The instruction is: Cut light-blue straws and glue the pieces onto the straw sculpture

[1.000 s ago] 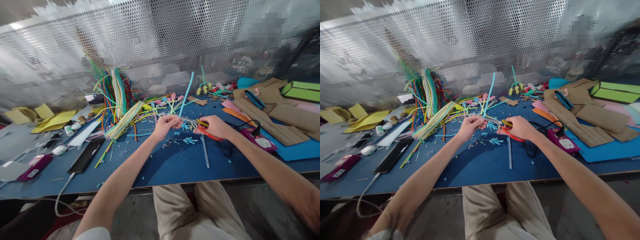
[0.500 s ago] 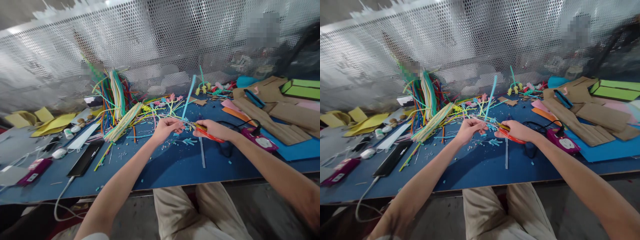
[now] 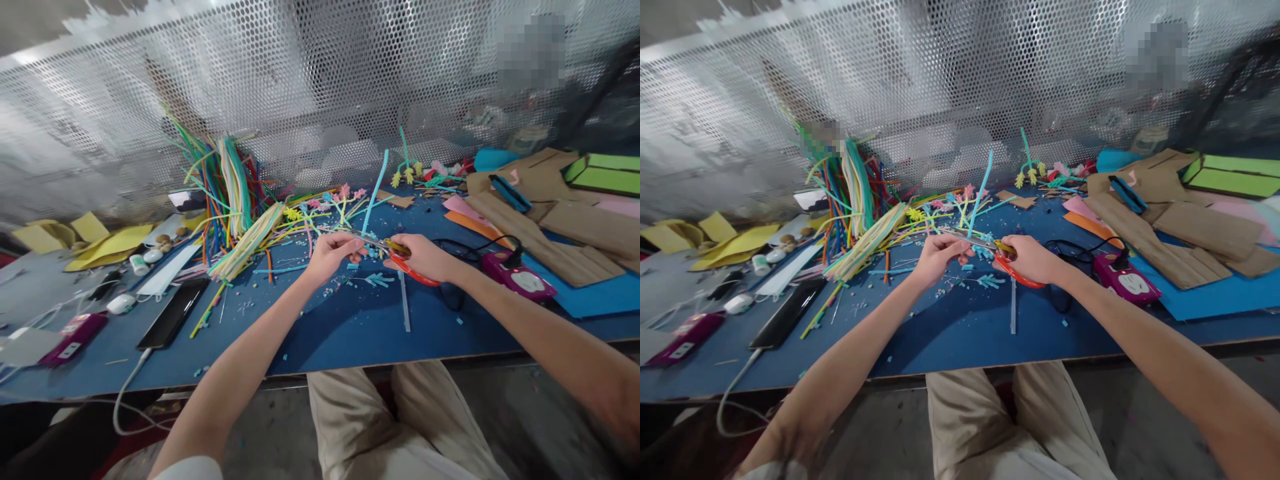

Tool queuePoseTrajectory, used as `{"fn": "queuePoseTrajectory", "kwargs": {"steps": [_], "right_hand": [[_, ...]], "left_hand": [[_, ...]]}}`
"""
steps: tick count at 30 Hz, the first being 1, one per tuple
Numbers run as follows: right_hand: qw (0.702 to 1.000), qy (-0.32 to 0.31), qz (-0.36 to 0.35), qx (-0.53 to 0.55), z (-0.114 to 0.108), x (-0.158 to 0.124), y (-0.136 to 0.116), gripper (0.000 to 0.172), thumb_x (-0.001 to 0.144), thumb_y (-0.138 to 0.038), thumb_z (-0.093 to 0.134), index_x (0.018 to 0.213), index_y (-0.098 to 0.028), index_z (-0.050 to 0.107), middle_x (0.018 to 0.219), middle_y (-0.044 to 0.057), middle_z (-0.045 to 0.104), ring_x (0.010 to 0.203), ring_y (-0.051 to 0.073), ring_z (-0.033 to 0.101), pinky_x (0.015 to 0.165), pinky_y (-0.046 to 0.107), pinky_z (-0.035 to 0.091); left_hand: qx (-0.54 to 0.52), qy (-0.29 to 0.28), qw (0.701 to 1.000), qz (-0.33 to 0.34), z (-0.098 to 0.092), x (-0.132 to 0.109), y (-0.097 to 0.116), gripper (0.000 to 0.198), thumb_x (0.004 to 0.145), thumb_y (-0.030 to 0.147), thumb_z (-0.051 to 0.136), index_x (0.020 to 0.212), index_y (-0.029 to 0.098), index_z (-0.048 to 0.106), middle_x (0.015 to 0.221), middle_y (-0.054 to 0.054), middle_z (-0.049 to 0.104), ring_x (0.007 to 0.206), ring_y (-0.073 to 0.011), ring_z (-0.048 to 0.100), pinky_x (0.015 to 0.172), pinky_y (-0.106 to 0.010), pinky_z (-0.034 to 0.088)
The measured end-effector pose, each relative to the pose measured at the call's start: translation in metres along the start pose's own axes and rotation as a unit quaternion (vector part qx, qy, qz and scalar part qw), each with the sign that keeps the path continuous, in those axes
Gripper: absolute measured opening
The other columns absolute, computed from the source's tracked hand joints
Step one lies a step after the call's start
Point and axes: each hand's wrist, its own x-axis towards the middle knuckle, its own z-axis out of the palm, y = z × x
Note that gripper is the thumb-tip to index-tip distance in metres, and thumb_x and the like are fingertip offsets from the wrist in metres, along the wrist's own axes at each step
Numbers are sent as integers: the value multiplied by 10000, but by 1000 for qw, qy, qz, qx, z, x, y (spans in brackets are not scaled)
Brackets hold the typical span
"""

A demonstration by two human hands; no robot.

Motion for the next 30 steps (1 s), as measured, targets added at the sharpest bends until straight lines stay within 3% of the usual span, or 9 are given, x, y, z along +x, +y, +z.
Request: {"fn": "queuePoseTrajectory", "kwargs": {"steps": [4, 11, 20, 25, 30], "right_hand": [[993, 36, -37, -104, -3, 0, -2, 183, 847, -358, 608, 797, -208, 516, 848, 39, 578, 735, 171, 516, 708, 289, 381], [983, 13, -35, -178, 1, 3, 7, 178, 893, -370, 569, 861, -208, 502, 930, 90, 600, 814, 213, 584, 737, 304, 400], [960, -2, -23, -279, 2, 0, 10, 131, 929, -313, 514, 955, -188, 485, 1007, 104, 576, 671, 184, 566, 614, 321, 342], [961, 15, -36, -272, 3, 2, 16, 118, 936, -308, 515, 932, -193, 492, 1061, 135, 574, 776, 214, 592, 632, 321, 367], [976, 52, -50, -206, 5, 8, 23, 229, 932, -423, 547, 850, -224, 468, 907, 73, 557, 775, 205, 560, 670, 309, 392]], "left_hand": [[21, -13, 1000, 12, -1, 1, -3, 235, 794, 353, 776, 865, 128, 778, 782, -82, 756, 597, -117, 637, 590, -251, 536], [36, -12, 999, 19, -2, 2, -9, 199, 811, 321, 746, 836, 128, 786, 788, -82, 756, 618, -119, 639, 607, -243, 537], [70, -13, 997, 38, -2, 0, -10, 211, 833, 342, 732, 826, 141, 797, 805, -74, 763, 651, -119, 654, 638, -237, 545], [90, -11, 995, 35, -2, 1, -9, 259, 826, 392, 743, 790, 142, 798, 767, -74, 755, 634, -123, 644, 645, -251, 536], [160, -30, 986, 44, -12, 6, -3, 307, 844, 458, 721, 861, 162, 805, 820, -84, 768, 678, -144, 662, 667, -267, 530]]}}
